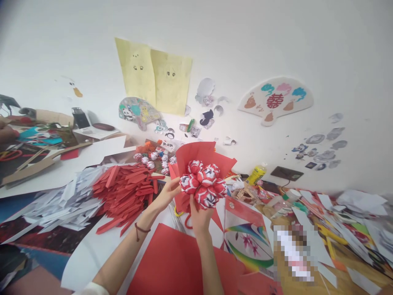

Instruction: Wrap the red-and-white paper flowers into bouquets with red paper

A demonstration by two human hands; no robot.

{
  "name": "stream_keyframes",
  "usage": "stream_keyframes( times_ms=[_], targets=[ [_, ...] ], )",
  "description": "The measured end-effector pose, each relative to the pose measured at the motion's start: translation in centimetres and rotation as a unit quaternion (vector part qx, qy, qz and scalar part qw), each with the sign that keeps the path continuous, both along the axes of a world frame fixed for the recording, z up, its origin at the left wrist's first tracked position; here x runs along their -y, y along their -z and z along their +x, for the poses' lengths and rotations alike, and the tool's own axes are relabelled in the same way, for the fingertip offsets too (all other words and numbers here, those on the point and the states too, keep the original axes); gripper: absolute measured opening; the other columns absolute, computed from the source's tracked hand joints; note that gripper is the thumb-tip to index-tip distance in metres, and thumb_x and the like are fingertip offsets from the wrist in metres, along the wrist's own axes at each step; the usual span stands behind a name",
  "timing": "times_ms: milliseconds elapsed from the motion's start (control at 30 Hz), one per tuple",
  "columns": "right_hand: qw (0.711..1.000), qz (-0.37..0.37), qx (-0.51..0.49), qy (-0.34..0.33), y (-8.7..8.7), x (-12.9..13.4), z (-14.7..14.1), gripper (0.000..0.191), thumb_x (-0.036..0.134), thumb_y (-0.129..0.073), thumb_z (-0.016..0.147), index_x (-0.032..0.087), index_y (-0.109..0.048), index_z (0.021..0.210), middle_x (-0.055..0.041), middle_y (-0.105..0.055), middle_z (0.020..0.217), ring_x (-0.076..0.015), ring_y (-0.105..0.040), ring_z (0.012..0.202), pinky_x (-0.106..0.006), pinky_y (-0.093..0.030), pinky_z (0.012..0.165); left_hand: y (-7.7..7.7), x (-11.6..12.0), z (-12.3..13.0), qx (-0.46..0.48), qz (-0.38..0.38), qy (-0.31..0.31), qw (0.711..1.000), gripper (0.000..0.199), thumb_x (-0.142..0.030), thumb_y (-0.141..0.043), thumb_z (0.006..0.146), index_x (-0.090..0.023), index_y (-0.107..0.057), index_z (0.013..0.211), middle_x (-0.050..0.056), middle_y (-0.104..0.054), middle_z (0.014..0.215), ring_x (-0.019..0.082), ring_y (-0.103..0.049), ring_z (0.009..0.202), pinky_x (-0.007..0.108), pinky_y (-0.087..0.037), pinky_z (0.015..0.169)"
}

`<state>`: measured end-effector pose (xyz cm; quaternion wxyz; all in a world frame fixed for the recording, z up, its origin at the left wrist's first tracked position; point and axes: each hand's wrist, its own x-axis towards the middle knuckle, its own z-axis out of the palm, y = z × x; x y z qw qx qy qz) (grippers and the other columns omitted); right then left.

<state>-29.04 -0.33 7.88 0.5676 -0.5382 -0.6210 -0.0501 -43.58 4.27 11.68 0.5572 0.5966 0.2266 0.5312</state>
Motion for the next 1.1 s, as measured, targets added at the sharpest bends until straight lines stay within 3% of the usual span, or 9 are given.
stream_keyframes(
  times_ms=[167,333,567,767,900,1100],
  targets=[
    [1.0,-0.017,0.021,0.006,-1.4,0.9,0.5,0.028,0.039,-0.056,0.086,0.015,-0.07,0.079,-0.008,-0.07,0.072,-0.0187,-0.064,0.065,-0.028,-0.048,0.064,0.7,0.0,1.1,0.025,-0.019,0.046,0.998,0.039,-0.037,-0.072,0.073,-0.016,-0.067,0.106,0.011,-0.069,0.109,0.026,-0.063,0.102,0.039,-0.048,0.094],
    [0.998,-0.069,0.005,-0.009,-2.2,1.3,0.2,0.03,0.04,-0.055,0.088,0.015,-0.069,0.081,-0.0057,-0.067,0.069,-0.0142,-0.057,0.056,-0.025,-0.043,0.056,2.1,-0.2,2.0,0.085,-0.042,-0.016,0.995,0.034,-0.032,-0.074,0.071,-0.015,-0.067,0.1,0.011,-0.07,0.103,0.023,-0.064,0.096,0.036,-0.048,0.092],
    [0.998,-0.06,-0.026,-0.023,-3.0,1.4,-0.3,0.027,0.037,-0.052,0.09,0.015,-0.066,0.082,-0.003,-0.06,0.069,-0.0117,-0.051,0.058,-0.021,-0.04,0.054,3.3,0.1,2.9,0.149,-0.07,-0.122,0.979,0.023,-0.025,-0.076,0.068,-0.015,-0.066,0.087,0.004,-0.069,0.082,0.014,-0.063,0.078,0.025,-0.048,0.077],
    [0.999,-0.036,-0.016,0.02,-3.1,1.7,-0.5,0.029,0.037,-0.055,0.088,0.014,-0.064,0.073,-0.0018,-0.058,0.063,-0.0112,-0.049,0.054,-0.023,-0.039,0.053,4.1,0.2,3.7,0.193,-0.095,-0.168,0.962,0.028,-0.024,-0.076,0.065,-0.015,-0.066,0.089,0.005,-0.071,0.085,0.016,-0.065,0.078,0.03,-0.05,0.078],
    [0.995,0.035,0.022,0.093,-2.6,1.5,-0.4,0.026,0.036,-0.058,0.087,0.014,-0.068,0.077,-0.0038,-0.062,0.062,-0.0125,-0.053,0.053,-0.024,-0.041,0.054,4.1,0.6,3.9,0.168,-0.088,-0.274,0.943,0.032,-0.021,-0.075,0.062,-0.014,-0.065,0.091,0.006,-0.071,0.089,0.019,-0.064,0.087,0.029,-0.05,0.078],
    [0.989,0.072,0.076,0.107,-2.0,1.4,-0.5,0.018,0.024,-0.056,0.088,0.011,-0.069,0.088,-0.0087,-0.067,0.076,-0.016,-0.061,0.067,-0.025,-0.047,0.061,3.7,0.6,3.6,0.088,-0.035,-0.231,0.968,0.022,-0.019,-0.072,0.064,-0.014,-0.067,0.084,0.008,-0.071,0.095,0.021,-0.064,0.087,0.032,-0.05,0.082]
  ],
)
